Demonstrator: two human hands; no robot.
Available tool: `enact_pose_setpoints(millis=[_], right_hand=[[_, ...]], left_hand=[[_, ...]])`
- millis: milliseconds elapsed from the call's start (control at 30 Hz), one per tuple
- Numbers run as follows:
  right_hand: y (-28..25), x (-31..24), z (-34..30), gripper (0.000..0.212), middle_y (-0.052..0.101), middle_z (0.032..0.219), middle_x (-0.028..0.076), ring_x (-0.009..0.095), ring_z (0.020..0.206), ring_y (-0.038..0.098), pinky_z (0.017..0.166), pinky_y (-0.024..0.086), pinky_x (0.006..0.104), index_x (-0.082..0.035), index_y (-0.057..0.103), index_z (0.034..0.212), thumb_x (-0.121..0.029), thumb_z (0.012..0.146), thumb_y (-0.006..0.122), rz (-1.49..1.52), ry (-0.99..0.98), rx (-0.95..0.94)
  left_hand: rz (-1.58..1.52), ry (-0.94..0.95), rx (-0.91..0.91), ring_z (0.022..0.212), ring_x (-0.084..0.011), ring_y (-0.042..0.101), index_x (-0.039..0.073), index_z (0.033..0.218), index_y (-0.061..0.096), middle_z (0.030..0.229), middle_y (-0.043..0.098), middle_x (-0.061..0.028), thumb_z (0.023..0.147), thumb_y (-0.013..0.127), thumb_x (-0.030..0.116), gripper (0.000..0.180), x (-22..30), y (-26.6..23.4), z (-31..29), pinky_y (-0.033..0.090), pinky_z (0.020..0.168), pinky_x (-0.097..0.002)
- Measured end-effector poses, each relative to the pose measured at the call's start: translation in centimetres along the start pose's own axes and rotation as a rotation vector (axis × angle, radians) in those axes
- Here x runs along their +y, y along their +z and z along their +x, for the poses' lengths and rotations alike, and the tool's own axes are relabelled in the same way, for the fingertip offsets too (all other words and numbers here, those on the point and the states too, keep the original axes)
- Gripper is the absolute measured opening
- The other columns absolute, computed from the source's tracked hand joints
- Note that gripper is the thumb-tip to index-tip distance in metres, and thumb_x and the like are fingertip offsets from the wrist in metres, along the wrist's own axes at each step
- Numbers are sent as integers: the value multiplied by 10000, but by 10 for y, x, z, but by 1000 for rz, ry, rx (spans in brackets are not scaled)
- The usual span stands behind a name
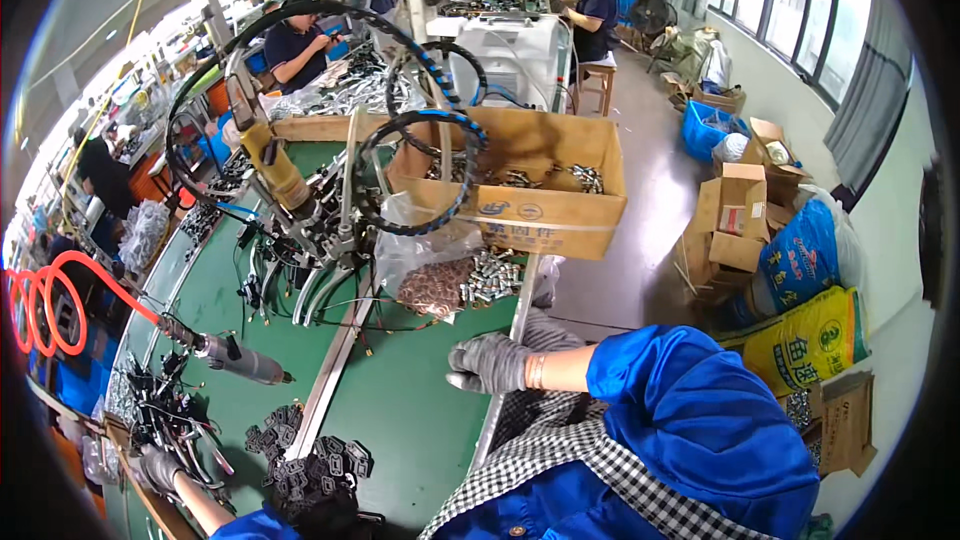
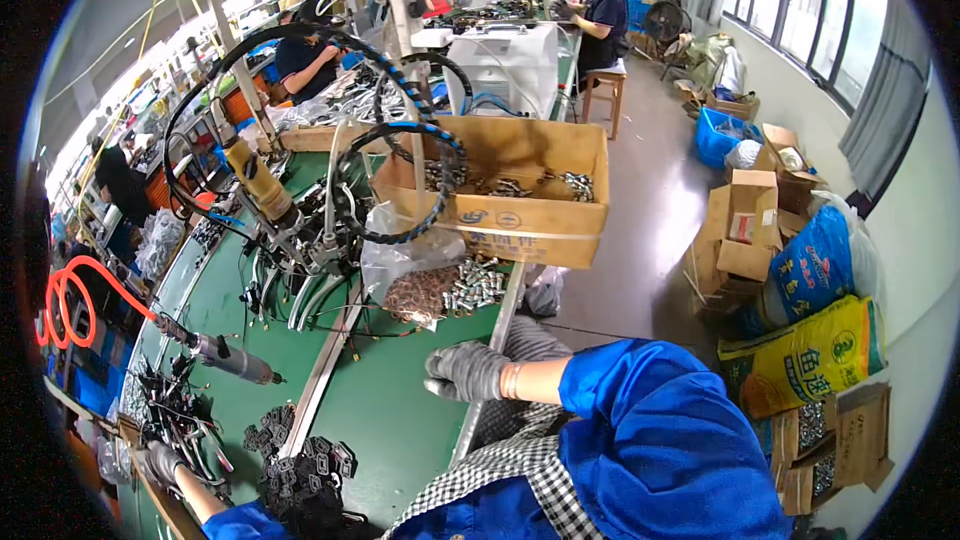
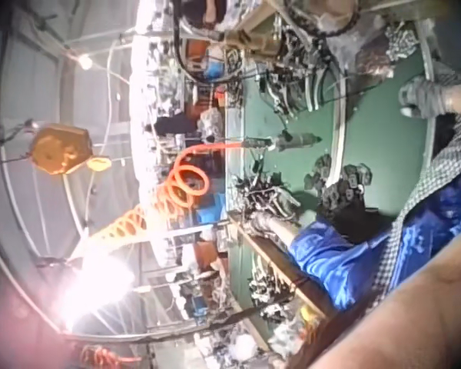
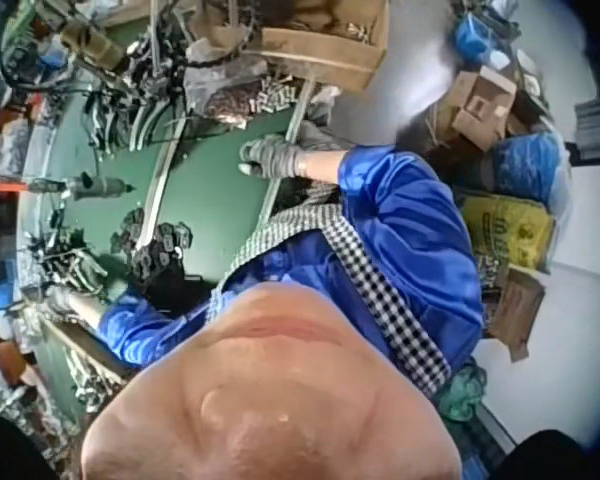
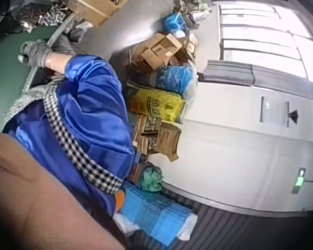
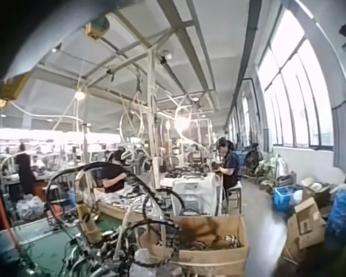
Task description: The person assembles brake lever components by fitting plastic covers onto the levers, driving screws with a hanging power screwdriver, and threading bolts with washers from a box into the assemblies by hand.
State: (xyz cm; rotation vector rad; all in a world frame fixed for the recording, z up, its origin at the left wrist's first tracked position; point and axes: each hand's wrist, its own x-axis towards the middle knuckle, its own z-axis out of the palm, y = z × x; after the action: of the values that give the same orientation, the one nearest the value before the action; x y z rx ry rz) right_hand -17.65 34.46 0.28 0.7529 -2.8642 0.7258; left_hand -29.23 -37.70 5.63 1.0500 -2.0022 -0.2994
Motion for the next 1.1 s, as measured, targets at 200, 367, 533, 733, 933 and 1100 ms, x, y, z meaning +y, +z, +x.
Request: enact_pose_setpoints(millis=[200, 367, 533, 733, 933, 1100], right_hand=[[-4, 13, 0, 287, 608, 827, 172, 371, 800, 619, 723, 501, 459, -36, 596, 842, -319, 883, 605, 58, 5, 39], [21, 33, -20, 183, 605, 838, 178, 334, 795, 621, 695, 514, 417, -40, 600, 834, -214, 892, 604, 567, -243, 146], [-18, 110, -137, 214, 638, 902, 113, 290, 865, 641, 772, 520, 397, -60, 646, 981, -243, 968, 537, 798, -202, 64], [-158, 274, -247, 339, 648, 756, 115, 294, 703, 654, 600, 518, 405, -84, 653, 829, -390, 934, 551, 335, 223, -243], [-287, 356, -228, 318, 561, 652, 142, 319, 601, 589, 535, 475, 419, -74, 543, 725, -335, 898, 601, 21, 478, 526], [-382, 410, -203, 206, 594, 708, 166, 357, 644, 601, 575, 485, 431, -63, 597, 812, -252, 881, 637, 92, 445, 468]], left_hand=[[-688, 614, 403, 922, -222, 596, 40, 1116, 617, 1008, 622, -117, 928, 629, 255, 286, 223, -118, -151, 486, 787, -363], [-1350, 1012, -656, 871, -224, 572, 56, 983, 584, 891, 553, -49, 832, 697, 111, 197, 359, -202, -327, 483, 768, -349], [-955, 1815, -431, 807, -272, 595, 110, 966, 636, 913, 609, -69, 737, 715, 47, 251, 507, -234, -447, 477, 732, -397], [-757, 1675, -857, 807, -299, 603, 83, 976, 618, 915, 618, -92, 774, 728, 85, 230, 560, -247, -512, 485, 747, -422], [-429, 1258, -1333, 1019, -372, 561, 45, 1153, 565, 1051, 609, -164, 807, 739, 262, 444, 602, -274, -621, 478, 870, -463], [-221, 1189, -1311, 1045, -388, 537, 30, 1201, 537, 1117, 586, -181, 808, 708, 303, 509, 615, -271, -671, 464, 889, -487]])
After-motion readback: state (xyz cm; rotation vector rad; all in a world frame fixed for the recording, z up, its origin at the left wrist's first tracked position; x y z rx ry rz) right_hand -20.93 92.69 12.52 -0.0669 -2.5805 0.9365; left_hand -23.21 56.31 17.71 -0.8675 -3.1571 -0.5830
